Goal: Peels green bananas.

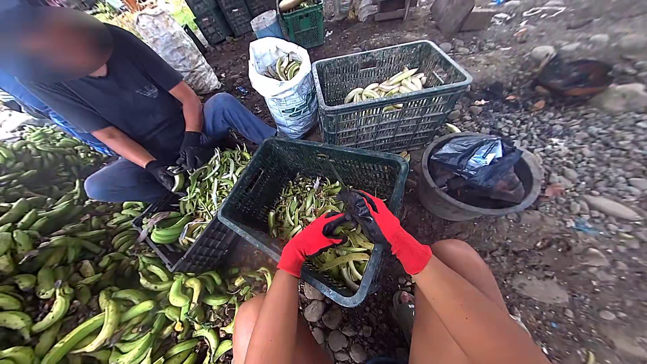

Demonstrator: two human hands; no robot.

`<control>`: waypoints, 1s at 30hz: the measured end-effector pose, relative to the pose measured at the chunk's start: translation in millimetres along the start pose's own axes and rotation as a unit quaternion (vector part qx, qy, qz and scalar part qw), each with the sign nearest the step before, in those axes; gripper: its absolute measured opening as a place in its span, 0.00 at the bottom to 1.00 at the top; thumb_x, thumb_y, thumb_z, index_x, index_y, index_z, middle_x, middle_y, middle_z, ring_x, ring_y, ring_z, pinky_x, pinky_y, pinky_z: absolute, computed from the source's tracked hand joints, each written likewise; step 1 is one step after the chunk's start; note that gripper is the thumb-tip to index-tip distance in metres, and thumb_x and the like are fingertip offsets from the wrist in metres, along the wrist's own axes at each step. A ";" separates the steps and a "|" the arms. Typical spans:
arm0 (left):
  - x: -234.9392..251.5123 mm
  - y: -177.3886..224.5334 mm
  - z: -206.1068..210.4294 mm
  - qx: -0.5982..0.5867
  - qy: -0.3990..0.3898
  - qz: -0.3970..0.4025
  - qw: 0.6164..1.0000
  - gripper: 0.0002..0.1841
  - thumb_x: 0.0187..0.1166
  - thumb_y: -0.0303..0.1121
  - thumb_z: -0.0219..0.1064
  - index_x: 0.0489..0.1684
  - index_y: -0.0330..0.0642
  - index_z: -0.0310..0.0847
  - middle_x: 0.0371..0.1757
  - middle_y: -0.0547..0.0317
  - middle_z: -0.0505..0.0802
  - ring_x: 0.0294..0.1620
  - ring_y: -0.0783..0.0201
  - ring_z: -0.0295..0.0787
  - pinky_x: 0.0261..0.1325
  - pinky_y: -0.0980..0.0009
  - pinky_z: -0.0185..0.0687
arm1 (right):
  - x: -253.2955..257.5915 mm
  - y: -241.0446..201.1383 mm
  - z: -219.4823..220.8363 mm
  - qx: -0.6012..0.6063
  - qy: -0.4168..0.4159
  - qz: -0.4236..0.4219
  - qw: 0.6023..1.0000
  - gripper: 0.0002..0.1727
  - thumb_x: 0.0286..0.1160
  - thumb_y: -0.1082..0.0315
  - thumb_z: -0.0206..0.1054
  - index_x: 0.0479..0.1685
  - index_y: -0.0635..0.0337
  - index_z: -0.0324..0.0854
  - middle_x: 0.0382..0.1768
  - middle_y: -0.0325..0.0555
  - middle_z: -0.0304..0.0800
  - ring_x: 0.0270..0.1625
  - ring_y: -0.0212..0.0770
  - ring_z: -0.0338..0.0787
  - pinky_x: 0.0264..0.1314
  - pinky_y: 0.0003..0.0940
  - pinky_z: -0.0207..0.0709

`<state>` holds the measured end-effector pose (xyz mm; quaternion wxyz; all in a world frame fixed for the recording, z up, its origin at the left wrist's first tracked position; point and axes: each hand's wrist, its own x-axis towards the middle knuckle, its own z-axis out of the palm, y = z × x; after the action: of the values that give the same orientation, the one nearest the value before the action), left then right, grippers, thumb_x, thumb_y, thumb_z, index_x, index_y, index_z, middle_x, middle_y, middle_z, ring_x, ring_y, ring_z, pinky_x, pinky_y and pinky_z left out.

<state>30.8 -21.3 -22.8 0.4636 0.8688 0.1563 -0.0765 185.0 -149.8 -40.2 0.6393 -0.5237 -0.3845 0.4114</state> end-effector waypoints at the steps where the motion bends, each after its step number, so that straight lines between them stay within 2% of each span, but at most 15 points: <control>1: -0.7 5.9 0.2 0.038 -0.013 0.007 0.999 0.29 0.75 0.32 0.72 0.80 0.44 0.76 0.83 0.42 0.73 0.80 0.55 0.71 0.79 0.61 0.69 | 1.6 2.2 -0.7 0.017 0.005 -0.006 1.000 0.17 0.92 0.61 0.53 0.66 0.62 0.77 0.28 0.32 0.82 0.26 0.24 0.82 0.34 0.19 0.80; 3: 0.4 11.6 2.5 0.113 -0.026 0.004 0.993 0.29 0.72 0.26 0.71 0.77 0.50 0.80 0.84 0.40 0.72 0.84 0.46 0.68 0.83 0.50 0.65 | 1.6 1.2 -3.3 0.035 0.011 -0.009 0.999 0.17 0.92 0.59 0.53 0.65 0.60 0.77 0.25 0.31 0.83 0.25 0.24 0.83 0.34 0.19 0.80; 8: -2.2 15.0 -0.3 0.204 -0.023 -0.043 0.978 0.33 0.68 0.24 0.71 0.78 0.59 0.79 0.76 0.36 0.78 0.75 0.42 0.76 0.76 0.45 0.71 | -1.1 1.9 -10.8 0.039 0.022 -0.038 0.998 0.20 0.92 0.57 0.52 0.68 0.60 0.77 0.28 0.34 0.85 0.26 0.26 0.83 0.32 0.20 0.80; 10: -8.9 16.4 -3.5 0.190 -0.002 -0.036 0.981 0.31 0.68 0.27 0.74 0.76 0.59 0.81 0.71 0.37 0.82 0.72 0.44 0.79 0.77 0.47 0.71 | -4.5 -3.7 -12.8 0.014 0.018 -0.051 0.998 0.22 0.93 0.54 0.51 0.70 0.60 0.77 0.28 0.32 0.84 0.26 0.25 0.83 0.32 0.19 0.80; 14: -21.3 6.0 -10.3 0.146 0.103 0.002 0.984 0.25 0.71 0.36 0.75 0.71 0.46 0.85 0.65 0.48 0.91 0.69 0.53 0.85 0.79 0.53 0.71 | -9.4 -13.1 -15.5 0.040 0.027 -0.054 0.997 0.20 0.92 0.56 0.52 0.69 0.58 0.77 0.26 0.34 0.83 0.25 0.26 0.83 0.33 0.21 0.81; 17: -30.6 5.6 -21.2 0.099 0.245 0.009 0.964 0.23 0.73 0.39 0.75 0.67 0.44 0.87 0.60 0.49 0.93 0.64 0.56 0.88 0.75 0.54 0.75 | -9.3 -12.0 -17.6 0.055 0.036 -0.063 0.996 0.20 0.92 0.55 0.52 0.68 0.57 0.79 0.26 0.33 0.84 0.25 0.26 0.84 0.32 0.20 0.82; 19: -39.0 8.9 -29.1 0.043 0.366 0.033 0.929 0.20 0.70 0.36 0.78 0.63 0.46 0.90 0.56 0.49 0.91 0.56 0.57 0.86 0.64 0.58 0.79 | -11.2 -14.1 -16.0 0.053 0.040 -0.059 0.996 0.19 0.93 0.57 0.51 0.69 0.58 0.77 0.27 0.32 0.85 0.27 0.25 0.86 0.33 0.19 0.83; 21: -45.2 11.7 -37.7 -0.084 0.458 0.097 0.879 0.19 0.70 0.34 0.78 0.60 0.45 0.90 0.61 0.56 0.88 0.60 0.65 0.84 0.63 0.68 0.84 | -11.5 -15.3 -14.6 0.054 0.049 -0.059 0.996 0.19 0.93 0.59 0.52 0.69 0.60 0.78 0.28 0.33 0.85 0.26 0.26 0.85 0.33 0.19 0.82; 22: -45.2 11.8 -39.7 -0.174 0.485 0.140 0.845 0.18 0.73 0.37 0.75 0.60 0.42 0.87 0.61 0.57 0.90 0.61 0.65 0.86 0.63 0.66 0.85 | -11.7 -13.6 -14.6 0.056 0.048 -0.060 0.995 0.19 0.93 0.59 0.52 0.68 0.60 0.79 0.27 0.33 0.85 0.26 0.26 0.85 0.33 0.19 0.82; 24: -38.1 14.1 -38.3 -0.402 0.475 0.198 0.757 0.23 0.84 0.52 0.61 0.66 0.45 0.76 0.56 0.56 0.90 0.57 0.59 0.89 0.57 0.56 0.89 | -12.1 -9.9 -14.5 0.053 0.031 -0.055 0.997 0.19 0.92 0.57 0.52 0.66 0.59 0.78 0.27 0.32 0.85 0.27 0.26 0.85 0.34 0.20 0.82; 25: -35.0 19.5 -35.2 -0.505 0.460 0.190 0.705 0.27 0.87 0.61 0.51 0.67 0.50 0.73 0.56 0.53 0.90 0.56 0.54 0.90 0.55 0.50 0.90 | -13.0 -9.9 -13.0 0.051 0.019 -0.048 0.997 0.20 0.92 0.55 0.53 0.66 0.59 0.78 0.27 0.31 0.85 0.28 0.26 0.85 0.35 0.20 0.82; 26: -31.0 23.9 -32.1 -0.567 0.473 0.155 0.656 0.31 0.86 0.67 0.42 0.65 0.52 0.72 0.52 0.51 0.91 0.51 0.51 0.93 0.47 0.50 0.92 | -15.2 -14.3 -10.0 0.039 0.004 -0.038 0.999 0.21 0.91 0.54 0.52 0.66 0.60 0.77 0.28 0.30 0.84 0.29 0.25 0.85 0.35 0.19 0.82; 27: -25.2 24.2 -29.9 -0.587 0.509 0.112 0.620 0.32 0.88 0.67 0.35 0.58 0.51 0.72 0.42 0.53 0.92 0.39 0.55 0.94 0.35 0.56 0.92 | -17.8 -20.3 -6.4 0.015 -0.010 -0.024 1.000 0.21 0.91 0.55 0.52 0.67 0.60 0.77 0.28 0.29 0.84 0.29 0.24 0.85 0.36 0.19 0.82; 28: -21.9 20.7 -26.7 -0.582 0.539 0.072 0.605 0.29 0.92 0.61 0.31 0.55 0.49 0.71 0.36 0.55 0.88 0.33 0.60 0.90 0.32 0.60 0.90 | -20.2 -25.3 -3.0 -0.026 -0.027 -0.013 0.999 0.22 0.90 0.54 0.52 0.67 0.60 0.77 0.29 0.28 0.83 0.29 0.23 0.84 0.37 0.19 0.81; 30: -25.7 8.3 -14.4 -0.580 0.542 0.015 0.608 0.21 0.95 0.45 0.37 0.63 0.40 0.71 0.43 0.50 0.83 0.40 0.60 0.84 0.41 0.62 0.85 | -25.9 -32.4 5.3 -0.140 -0.064 0.001 0.988 0.26 0.89 0.48 0.52 0.71 0.59 0.77 0.37 0.32 0.85 0.35 0.22 0.83 0.44 0.21 0.80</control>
<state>9.3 -18.8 -1.1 0.7021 0.3035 0.3780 0.5215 174.5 -175.5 -9.0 0.5331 -0.5808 -0.4780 0.3873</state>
